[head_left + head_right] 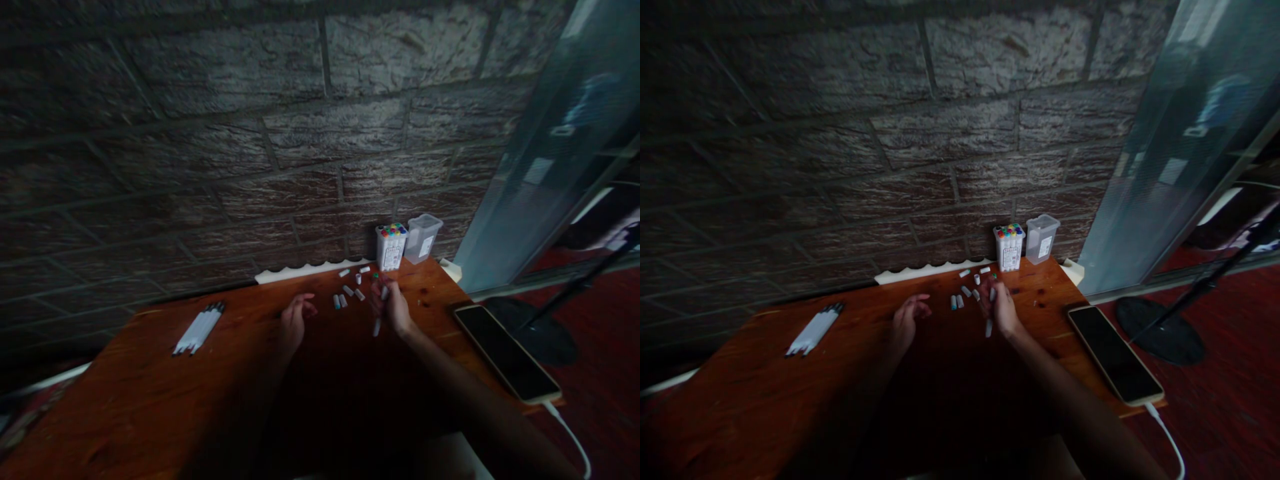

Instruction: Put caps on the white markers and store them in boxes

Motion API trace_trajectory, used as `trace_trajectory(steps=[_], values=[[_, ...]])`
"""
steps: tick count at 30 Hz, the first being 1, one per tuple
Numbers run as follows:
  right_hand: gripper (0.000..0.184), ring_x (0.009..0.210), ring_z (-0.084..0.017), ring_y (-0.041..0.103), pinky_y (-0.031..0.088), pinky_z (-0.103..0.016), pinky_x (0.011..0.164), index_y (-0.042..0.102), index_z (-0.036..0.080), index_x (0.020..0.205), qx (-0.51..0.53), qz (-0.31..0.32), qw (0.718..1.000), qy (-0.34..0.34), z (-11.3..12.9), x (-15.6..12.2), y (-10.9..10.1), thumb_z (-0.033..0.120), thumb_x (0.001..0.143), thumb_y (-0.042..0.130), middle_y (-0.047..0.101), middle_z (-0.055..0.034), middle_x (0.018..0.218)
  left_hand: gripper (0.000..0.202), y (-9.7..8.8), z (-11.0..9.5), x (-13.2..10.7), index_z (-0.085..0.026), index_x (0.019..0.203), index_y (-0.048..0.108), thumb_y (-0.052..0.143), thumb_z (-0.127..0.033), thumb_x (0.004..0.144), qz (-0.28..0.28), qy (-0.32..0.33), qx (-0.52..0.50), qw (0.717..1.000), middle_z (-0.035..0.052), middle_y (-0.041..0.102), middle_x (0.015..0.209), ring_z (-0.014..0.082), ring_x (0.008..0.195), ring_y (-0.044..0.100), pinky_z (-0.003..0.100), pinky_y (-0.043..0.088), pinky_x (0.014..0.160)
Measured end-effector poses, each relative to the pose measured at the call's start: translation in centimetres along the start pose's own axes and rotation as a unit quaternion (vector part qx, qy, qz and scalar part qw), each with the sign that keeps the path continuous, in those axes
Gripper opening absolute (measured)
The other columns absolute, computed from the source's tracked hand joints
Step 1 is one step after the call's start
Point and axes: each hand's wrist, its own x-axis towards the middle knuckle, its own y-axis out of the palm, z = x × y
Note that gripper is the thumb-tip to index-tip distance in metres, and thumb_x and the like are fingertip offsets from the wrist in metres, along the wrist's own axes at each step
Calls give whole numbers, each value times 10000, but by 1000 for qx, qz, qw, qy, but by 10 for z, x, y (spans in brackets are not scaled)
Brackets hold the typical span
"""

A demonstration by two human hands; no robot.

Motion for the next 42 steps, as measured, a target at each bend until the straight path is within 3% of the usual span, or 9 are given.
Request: trace_trajectory(steps=[4, 8, 13, 18, 21, 29, 34, 39, 42], values=[[558, 408, -60, 183, 170, -200, 391, 389, 202, 689, 3, 37, 999, 13, -2, -1, 2, 751, 751, 470, 239, 79, 478, 458, 1, 0, 0, -108, 1042, 615, 351, -454, 901, -2, -1, 1, 1000, 39, 617, 686, 153, 651, 574, 263, 438, 631], [494, 494, -65, 323, 242, -201, 458, 463, 173, 708, -131, 16, 989, -67, -1, -5, 2, 652, 821, 512, 380, 39, 567, 458, 2, -2, -1, -108, 1028, 615, 353, -460, 897, -4, 4, 1, 1000, 40, 615, 676, 153, 649, 571, 263, 434, 626], [494, 585, -83, 394, 305, -217, 540, 527, 157, 711, -242, 49, 959, -138, -3, -8, 3, 624, 866, 479, 450, 6, 636, 468, 3, -5, -3, -110, 1016, 617, 355, -477, 890, -8, 1, -1, 1000, 39, 611, 665, 152, 637, 570, 262, 434, 619], [616, 504, -83, 323, 236, -228, 470, 515, 164, 670, -218, 2, 972, -88, -8, -6, 0, 726, 853, 345, 385, 14, 555, 471, 3, -5, -2, -119, 1015, 619, 341, -480, 894, -3, -6, 10, 1000, 42, 618, 673, 156, 649, 579, 264, 439, 621], [593, 484, -88, 319, 228, -235, 450, 492, 174, 639, -213, -35, 974, -68, -5, -7, 0, 727, 821, 378, 364, 18, 512, 468, 3, -4, -1, -123, 1013, 619, 336, -477, 896, 3, -7, 16, 1000, 40, 616, 669, 157, 644, 577, 267, 441, 618], [442, 462, -89, 289, 218, -239, 441, 426, 193, 648, -201, -10, 978, -60, -4, -5, -3, 592, 830, 374, 314, 34, 490, 466, 2, -5, -1, -132, 1025, 615, 327, -478, 906, 2, -15, 21, 1000, 59, 623, 693, 168, 655, 581, 284, 439, 628], [506, 471, -91, 287, 226, -239, 448, 422, 194, 639, -179, -27, 981, -75, -11, 0, 1, 651, 853, 381, 310, 30, 506, 460, 1, -6, -2, -128, 1041, 612, 316, -451, 903, -1, -12, 37, 999, 45, 620, 704, 165, 669, 579, 283, 443, 655], [506, 595, -117, 428, 372, -247, 567, 527, 197, 746, -194, -42, 972, -123, 7, -1, 3, 689, 835, 451, 471, -3, 643, 451, 2, -10, -2, -126, 1001, 620, 329, -449, 881, -7, -9, 31, 999, 39, 611, 676, 170, 653, 578, 281, 443, 643], [472, 735, -140, 492, 418, -258, 683, 568, 198, 840, -238, -122, 941, -209, 39, 6, -12, 645, 877, 420, 544, -31, 768, 450, 3, -9, -2, -128, 995, 621, 333, -456, 882, -9, 0, 27, 1000, 36, 606, 663, 171, 650, 576, 277, 440, 634]])
